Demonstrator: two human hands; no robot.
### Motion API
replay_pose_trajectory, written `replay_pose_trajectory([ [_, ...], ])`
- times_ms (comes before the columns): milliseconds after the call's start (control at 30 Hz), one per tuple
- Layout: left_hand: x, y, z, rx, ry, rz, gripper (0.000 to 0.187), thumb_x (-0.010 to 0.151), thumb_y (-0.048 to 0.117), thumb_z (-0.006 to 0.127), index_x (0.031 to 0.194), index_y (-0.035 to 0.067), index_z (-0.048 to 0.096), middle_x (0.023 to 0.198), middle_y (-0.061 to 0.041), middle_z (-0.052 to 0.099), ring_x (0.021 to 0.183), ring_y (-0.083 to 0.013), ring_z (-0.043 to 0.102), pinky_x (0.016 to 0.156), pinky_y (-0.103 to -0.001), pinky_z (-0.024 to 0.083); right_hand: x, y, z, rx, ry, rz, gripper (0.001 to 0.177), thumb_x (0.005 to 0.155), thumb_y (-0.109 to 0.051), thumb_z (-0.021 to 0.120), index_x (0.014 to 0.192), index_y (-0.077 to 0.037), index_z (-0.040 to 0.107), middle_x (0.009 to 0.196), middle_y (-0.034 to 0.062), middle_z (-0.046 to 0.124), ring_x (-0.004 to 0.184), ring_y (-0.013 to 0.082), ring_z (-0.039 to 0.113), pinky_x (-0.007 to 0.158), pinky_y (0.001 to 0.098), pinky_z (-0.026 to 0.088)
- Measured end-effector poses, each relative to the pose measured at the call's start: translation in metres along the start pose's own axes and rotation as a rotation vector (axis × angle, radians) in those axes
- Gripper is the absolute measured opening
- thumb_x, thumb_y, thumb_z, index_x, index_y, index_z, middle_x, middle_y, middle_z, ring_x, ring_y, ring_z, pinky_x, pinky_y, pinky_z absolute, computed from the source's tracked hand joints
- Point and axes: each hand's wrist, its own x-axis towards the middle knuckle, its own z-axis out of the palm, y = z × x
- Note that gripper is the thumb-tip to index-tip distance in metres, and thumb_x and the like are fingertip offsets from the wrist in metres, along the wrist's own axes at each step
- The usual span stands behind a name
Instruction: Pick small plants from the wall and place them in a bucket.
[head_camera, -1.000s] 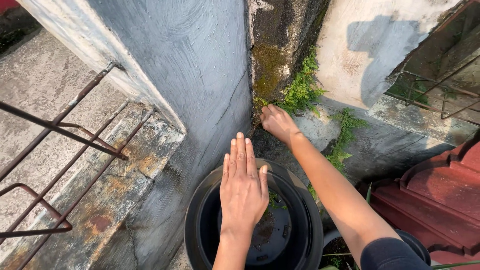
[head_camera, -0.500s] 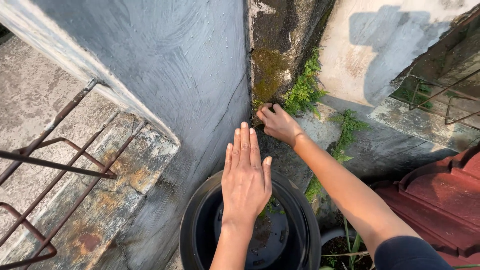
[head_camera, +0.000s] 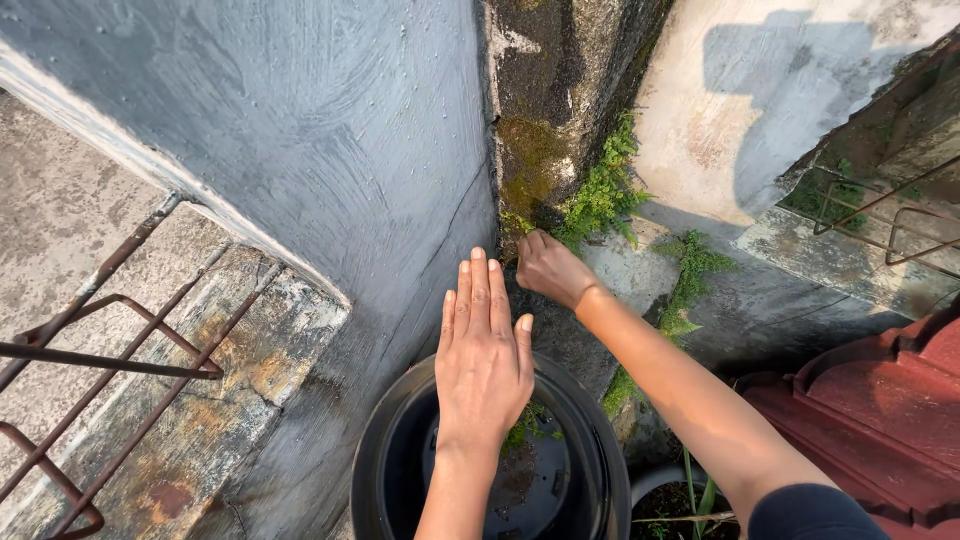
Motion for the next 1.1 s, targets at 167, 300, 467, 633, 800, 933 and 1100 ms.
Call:
replay_pose_trajectory([
  [167, 0.000, -0.002, 0.001, -0.001, -0.002, -0.004, 0.065, 0.104, 0.032, 0.046, 0.154, -0.007, 0.033, 0.166, -0.023, 0.026, 0.153, -0.0350, 0.028, 0.123, -0.048, 0.024, -0.021, -0.014, 0.002, 0.286, 0.077, 0.233, 0.014, 0.071, -0.006, 0.067, 0.083, -0.001, 0.074, 0.089, 0.0102, 0.070, 0.094, 0.0250, 0.068, 0.079, 0.0325, 0.059],
  [300, -0.003, -0.001, -0.003, 0.009, -0.018, -0.008, 0.064, 0.104, 0.031, 0.045, 0.154, -0.007, 0.033, 0.166, -0.024, 0.026, 0.153, -0.0356, 0.028, 0.122, -0.048, 0.024, -0.056, -0.020, -0.017, 0.949, 0.311, 0.646, 0.039, 0.069, 0.014, 0.066, 0.102, -0.003, 0.078, 0.102, 0.0089, 0.073, 0.099, 0.0252, 0.067, 0.088, 0.0382, 0.060],
  [467, -0.006, 0.000, -0.008, 0.031, -0.029, -0.006, 0.063, 0.105, 0.031, 0.044, 0.154, -0.007, 0.033, 0.166, -0.023, 0.026, 0.153, -0.0360, 0.027, 0.122, -0.048, 0.025, -0.073, -0.020, 0.039, 1.990, 0.382, 1.428, 0.023, 0.093, -0.001, 0.071, 0.115, -0.004, 0.076, 0.108, 0.0092, 0.069, 0.092, 0.0180, 0.069, 0.085, 0.0370, 0.059],
  [633, -0.007, 0.006, -0.006, 0.036, -0.019, 0.001, 0.063, 0.105, 0.030, 0.043, 0.154, -0.007, 0.033, 0.166, -0.023, 0.025, 0.153, -0.0363, 0.027, 0.121, -0.048, 0.024, -0.043, -0.010, 0.030, 2.051, 0.487, 1.473, 0.043, 0.083, -0.011, 0.081, 0.123, -0.009, 0.067, 0.109, 0.0078, 0.068, 0.088, 0.0135, 0.072, 0.083, 0.0265, 0.062],
  [800, -0.007, 0.011, -0.005, 0.028, -0.026, 0.000, 0.064, 0.104, 0.031, 0.043, 0.154, -0.008, 0.033, 0.165, -0.023, 0.025, 0.152, -0.0367, 0.027, 0.121, -0.048, 0.024, -0.015, -0.017, 0.029, 1.372, 0.407, 1.516, 0.039, 0.080, -0.016, 0.095, 0.104, 0.001, 0.068, 0.095, 0.0098, 0.070, 0.076, 0.0153, 0.060, 0.069, 0.0304, 0.052],
  [933, -0.008, 0.011, -0.005, 0.028, -0.016, 0.010, 0.064, 0.104, 0.031, 0.043, 0.154, -0.008, 0.032, 0.166, -0.024, 0.024, 0.153, -0.0362, 0.027, 0.121, -0.048, 0.024, -0.022, -0.024, 0.051, 1.376, 0.502, 1.578, 0.022, 0.080, -0.005, 0.088, 0.098, -0.002, 0.075, 0.087, 0.0062, 0.075, 0.069, 0.0132, 0.064, 0.063, 0.0285, 0.052],
  [1100, -0.009, 0.010, -0.008, 0.033, -0.029, 0.005, 0.063, 0.104, 0.030, 0.043, 0.153, -0.007, 0.033, 0.166, -0.023, 0.025, 0.152, -0.0365, 0.027, 0.121, -0.048, 0.024, -0.050, -0.023, 0.077, 1.795, 0.538, 1.507, 0.013, 0.083, 0.005, 0.082, 0.095, 0.005, 0.078, 0.090, 0.0119, 0.079, 0.076, 0.0164, 0.072, 0.070, 0.0276, 0.059],
])
